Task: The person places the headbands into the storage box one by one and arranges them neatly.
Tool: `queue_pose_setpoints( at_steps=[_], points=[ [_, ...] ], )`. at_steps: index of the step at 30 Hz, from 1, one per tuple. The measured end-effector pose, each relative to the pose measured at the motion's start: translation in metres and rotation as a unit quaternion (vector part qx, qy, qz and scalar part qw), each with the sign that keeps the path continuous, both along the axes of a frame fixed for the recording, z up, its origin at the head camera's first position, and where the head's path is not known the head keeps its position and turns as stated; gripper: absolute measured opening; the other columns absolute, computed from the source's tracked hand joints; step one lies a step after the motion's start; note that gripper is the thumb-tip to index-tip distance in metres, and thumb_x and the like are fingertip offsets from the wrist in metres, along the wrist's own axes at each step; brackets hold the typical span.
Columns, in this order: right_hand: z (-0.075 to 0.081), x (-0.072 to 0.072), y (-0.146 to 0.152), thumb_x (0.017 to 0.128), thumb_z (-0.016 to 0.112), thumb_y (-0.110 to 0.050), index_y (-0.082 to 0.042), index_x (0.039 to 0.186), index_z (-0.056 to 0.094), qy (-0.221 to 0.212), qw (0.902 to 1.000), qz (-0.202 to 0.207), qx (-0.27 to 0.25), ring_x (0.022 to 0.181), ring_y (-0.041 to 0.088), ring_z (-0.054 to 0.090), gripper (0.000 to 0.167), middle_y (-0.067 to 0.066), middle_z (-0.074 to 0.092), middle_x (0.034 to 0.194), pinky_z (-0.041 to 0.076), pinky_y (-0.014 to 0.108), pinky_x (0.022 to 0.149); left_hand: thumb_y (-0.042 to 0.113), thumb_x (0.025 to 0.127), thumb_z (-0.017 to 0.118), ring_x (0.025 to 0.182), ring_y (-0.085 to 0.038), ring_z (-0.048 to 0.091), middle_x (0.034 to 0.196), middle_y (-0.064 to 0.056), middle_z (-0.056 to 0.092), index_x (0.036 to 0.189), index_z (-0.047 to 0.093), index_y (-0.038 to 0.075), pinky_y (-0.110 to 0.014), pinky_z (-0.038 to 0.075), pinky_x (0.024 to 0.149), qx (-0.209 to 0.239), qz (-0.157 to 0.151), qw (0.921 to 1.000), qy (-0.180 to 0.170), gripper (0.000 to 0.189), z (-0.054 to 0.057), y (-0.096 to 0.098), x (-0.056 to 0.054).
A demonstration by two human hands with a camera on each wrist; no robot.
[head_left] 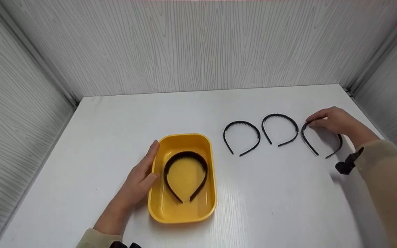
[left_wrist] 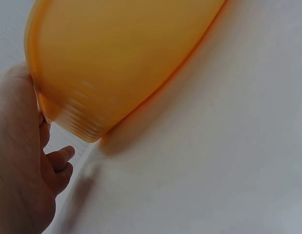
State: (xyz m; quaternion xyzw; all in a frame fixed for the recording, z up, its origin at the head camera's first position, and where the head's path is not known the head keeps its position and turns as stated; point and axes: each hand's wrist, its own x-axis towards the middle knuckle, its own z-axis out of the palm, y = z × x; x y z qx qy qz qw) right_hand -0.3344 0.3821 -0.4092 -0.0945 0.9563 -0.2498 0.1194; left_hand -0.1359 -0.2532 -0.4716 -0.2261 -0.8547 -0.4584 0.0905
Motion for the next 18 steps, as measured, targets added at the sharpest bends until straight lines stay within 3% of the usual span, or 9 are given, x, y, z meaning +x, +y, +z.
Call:
queue_pose_setpoints(
  at_steps=[7, 12, 18],
  points=[
    [0.017, 0.004, -0.002, 0.107, 0.063, -0.025, -0.007, 0.136, 0.072, 0.014, 0.9997, 0.016, 0.015, 0.132, 0.044, 0.05, 0.035, 0.025, 0.061, 0.143, 0.045, 0.06, 0.097, 0.008, 0.094, 0.049, 0.161, -0.015, 0.018, 0.176, -0.001, 0.02, 0.171, 0.019, 0.018, -0.022, 0.012, 0.127, 0.0, 0.003, 1.0, -0.009, 0.083, 0.003, 0.002, 0.0],
    [0.032, 0.007, -0.013, 0.107, 0.064, -0.026, -0.01, 0.134, 0.075, 0.033, 0.9989, 0.031, 0.016, 0.125, 0.038, 0.054, 0.033, 0.019, 0.064, 0.139, 0.046, 0.056, 0.095, 0.008, 0.094, 0.048, 0.161, -0.014, 0.018, 0.176, 0.006, 0.018, 0.172, 0.018, 0.019, -0.021, 0.011, 0.127, 0.0, 0.008, 0.9998, -0.017, 0.084, 0.003, 0.002, 0.001],
    [0.051, 0.013, -0.035, 0.106, 0.066, -0.027, -0.014, 0.13, 0.077, 0.047, 0.9975, 0.051, 0.012, 0.124, 0.035, 0.06, 0.03, 0.013, 0.067, 0.136, 0.048, 0.054, 0.096, 0.005, 0.096, 0.049, 0.161, -0.016, 0.019, 0.176, -0.005, 0.021, 0.171, 0.019, 0.017, -0.022, 0.012, 0.128, 0.001, 0.0, 1.0, 0.0, 0.082, 0.001, 0.0, 0.0]
  ],
)
